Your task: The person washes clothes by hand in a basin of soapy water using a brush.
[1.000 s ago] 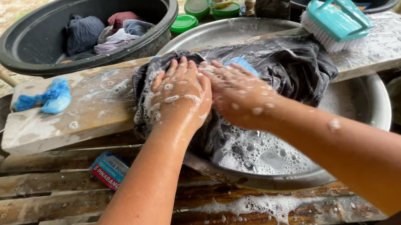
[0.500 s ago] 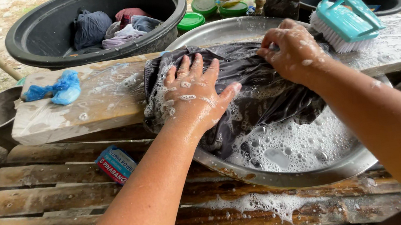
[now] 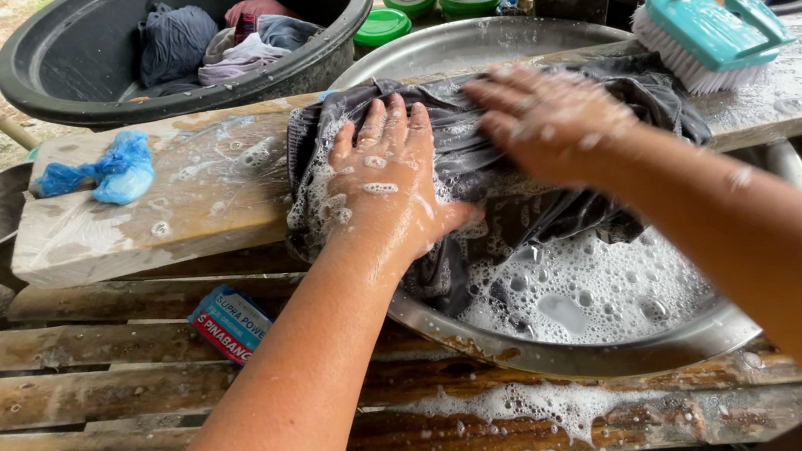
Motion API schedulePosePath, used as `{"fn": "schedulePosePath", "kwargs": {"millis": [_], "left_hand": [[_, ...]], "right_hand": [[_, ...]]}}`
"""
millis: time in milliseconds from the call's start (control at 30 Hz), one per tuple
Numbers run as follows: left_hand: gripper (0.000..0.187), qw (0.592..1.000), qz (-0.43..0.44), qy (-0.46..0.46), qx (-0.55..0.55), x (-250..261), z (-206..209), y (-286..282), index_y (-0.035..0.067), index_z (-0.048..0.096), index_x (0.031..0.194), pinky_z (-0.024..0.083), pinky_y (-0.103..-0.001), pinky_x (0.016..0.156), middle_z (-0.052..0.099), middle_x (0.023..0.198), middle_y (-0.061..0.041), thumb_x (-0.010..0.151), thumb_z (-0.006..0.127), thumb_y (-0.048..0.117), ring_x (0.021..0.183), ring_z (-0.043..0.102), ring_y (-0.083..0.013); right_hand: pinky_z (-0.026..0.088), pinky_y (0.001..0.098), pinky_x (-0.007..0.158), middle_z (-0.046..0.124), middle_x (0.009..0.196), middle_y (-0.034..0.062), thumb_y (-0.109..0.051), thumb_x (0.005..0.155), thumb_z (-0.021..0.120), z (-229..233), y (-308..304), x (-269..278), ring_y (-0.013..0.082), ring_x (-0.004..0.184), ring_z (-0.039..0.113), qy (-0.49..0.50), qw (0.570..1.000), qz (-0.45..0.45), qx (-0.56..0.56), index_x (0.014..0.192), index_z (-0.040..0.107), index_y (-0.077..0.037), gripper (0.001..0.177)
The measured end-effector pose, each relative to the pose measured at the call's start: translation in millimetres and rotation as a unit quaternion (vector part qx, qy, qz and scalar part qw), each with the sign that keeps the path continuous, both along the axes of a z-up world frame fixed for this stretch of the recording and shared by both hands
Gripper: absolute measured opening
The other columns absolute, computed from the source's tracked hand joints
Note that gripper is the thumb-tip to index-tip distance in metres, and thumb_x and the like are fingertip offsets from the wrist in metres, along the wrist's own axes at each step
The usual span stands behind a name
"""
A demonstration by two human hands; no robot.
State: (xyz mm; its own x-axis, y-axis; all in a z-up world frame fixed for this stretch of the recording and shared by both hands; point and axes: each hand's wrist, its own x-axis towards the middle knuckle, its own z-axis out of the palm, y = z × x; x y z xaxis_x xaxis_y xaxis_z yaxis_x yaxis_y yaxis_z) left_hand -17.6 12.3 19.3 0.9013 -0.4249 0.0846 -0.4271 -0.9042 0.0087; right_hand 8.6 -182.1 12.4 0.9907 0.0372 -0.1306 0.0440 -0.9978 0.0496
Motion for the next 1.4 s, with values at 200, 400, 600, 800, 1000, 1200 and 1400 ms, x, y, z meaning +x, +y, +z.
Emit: {"fn": "schedulePosePath", "kwargs": {"millis": [200, 400, 600, 800, 1000, 1200, 1400], "left_hand": [[0.134, 1.0, 0.002, 0.006, 0.0, -1.8, 0.9, -2.3, 0.004, 0.015, 0.156, 0.009, -0.048, 0.121, 0.013, 0.165, -0.017, 0.063, 0.081, 0.074, 0.153, 0.01, -0.0282], [0.13, 1.0, 0.0, 0.011, 0.009, -0.2, -2.2, -2.3, 0.006, 0.014, 0.157, 0.008, -0.047, 0.121, 0.01, 0.166, -0.015, 0.066, 0.079, 0.075, 0.153, 0.008, -0.027], [0.131, 1.0, 0.005, 0.025, 0.013, -6.3, 4.0, -0.7, 0.007, 0.015, 0.158, 0.007, -0.045, 0.123, 0.009, 0.167, -0.013, 0.066, 0.078, 0.076, 0.155, 0.006, -0.0258], [0.131, 1.0, 0.008, 0.014, 0.015, -5.3, 6.1, -4.6, 0.006, 0.017, 0.157, 0.007, -0.047, 0.122, 0.012, 0.166, -0.014, 0.066, 0.079, 0.076, 0.153, 0.009, -0.0258], [0.126, 1.0, 0.001, -0.007, 0.01, -8.8, 3.3, 0.1, 0.006, 0.021, 0.157, 0.01, -0.047, 0.123, 0.016, 0.167, -0.015, 0.068, 0.079, 0.072, 0.155, 0.012, -0.027], [0.127, 1.0, -0.011, -0.008, 0.006, -1.3, 1.2, -3.9, 0.005, 0.019, 0.157, 0.009, -0.047, 0.121, 0.015, 0.166, -0.015, 0.068, 0.079, 0.073, 0.153, 0.01, -0.0266], [0.124, 1.0, 0.0, 0.001, 0.007, -6.5, 2.5, 0.3, 0.005, 0.02, 0.156, 0.01, -0.047, 0.122, 0.014, 0.166, -0.014, 0.069, 0.079, 0.07, 0.154, 0.01, -0.0263]], "right_hand": [[0.016, 0.0417, 0.122, 0.007, 0.17, 0.0163, -0.05, 0.108, 0.019, -6.4, 17.2, 10.5, 0.0317, 0.155, 0.012, -0.027, 0.999, -0.018, -0.006, 0.162, 0.013, -0.006, 0.069], [0.006, 0.0416, 0.126, 0.005, 0.169, 0.007, -0.054, 0.104, 0.018, 4.4, -6.1, -23.0, 0.0256, 0.155, 0.005, 0.005, 0.998, -0.063, 0.007, 0.161, 0.009, -0.02, 0.067], [0.04, 0.048, 0.102, 0.043, 0.155, 0.0153, -0.034, 0.11, 0.038, 7.7, -22.3, 6.4, 0.0366, 0.129, 0.044, -0.093, 0.986, -0.105, 0.087, 0.154, 0.041, -0.014, 0.048], [0.051, 0.0224, 0.055, 0.074, 0.125, 0.0074, -0.016, 0.106, 0.051, 38.8, -30.4, -30.9, 0.0118, 0.078, 0.063, -0.165, 0.886, -0.189, 0.39, 0.136, 0.068, -0.022, 0.035], [0.031, 0.0408, 0.115, 0.042, 0.156, 0.0095, -0.031, 0.103, 0.043, 10.4, -0.5, -23.9, 0.0241, 0.14, 0.039, -0.156, 0.988, -0.019, 0.002, 0.149, 0.045, -0.016, 0.048], [0.005, 0.0403, 0.124, 0.008, 0.169, 0.0028, -0.048, 0.104, 0.019, -14.8, 27.2, -10.8, 0.0226, 0.155, 0.008, -0.042, 0.996, 0.071, 0.026, 0.161, 0.015, -0.021, 0.063], [0.006, 0.0392, 0.127, 0.007, 0.171, 0.0066, -0.053, 0.107, 0.018, 13.1, -5.0, 19.8, 0.0233, 0.158, 0.005, -0.018, 0.994, -0.091, 0.053, 0.163, 0.014, -0.02, 0.065]]}}
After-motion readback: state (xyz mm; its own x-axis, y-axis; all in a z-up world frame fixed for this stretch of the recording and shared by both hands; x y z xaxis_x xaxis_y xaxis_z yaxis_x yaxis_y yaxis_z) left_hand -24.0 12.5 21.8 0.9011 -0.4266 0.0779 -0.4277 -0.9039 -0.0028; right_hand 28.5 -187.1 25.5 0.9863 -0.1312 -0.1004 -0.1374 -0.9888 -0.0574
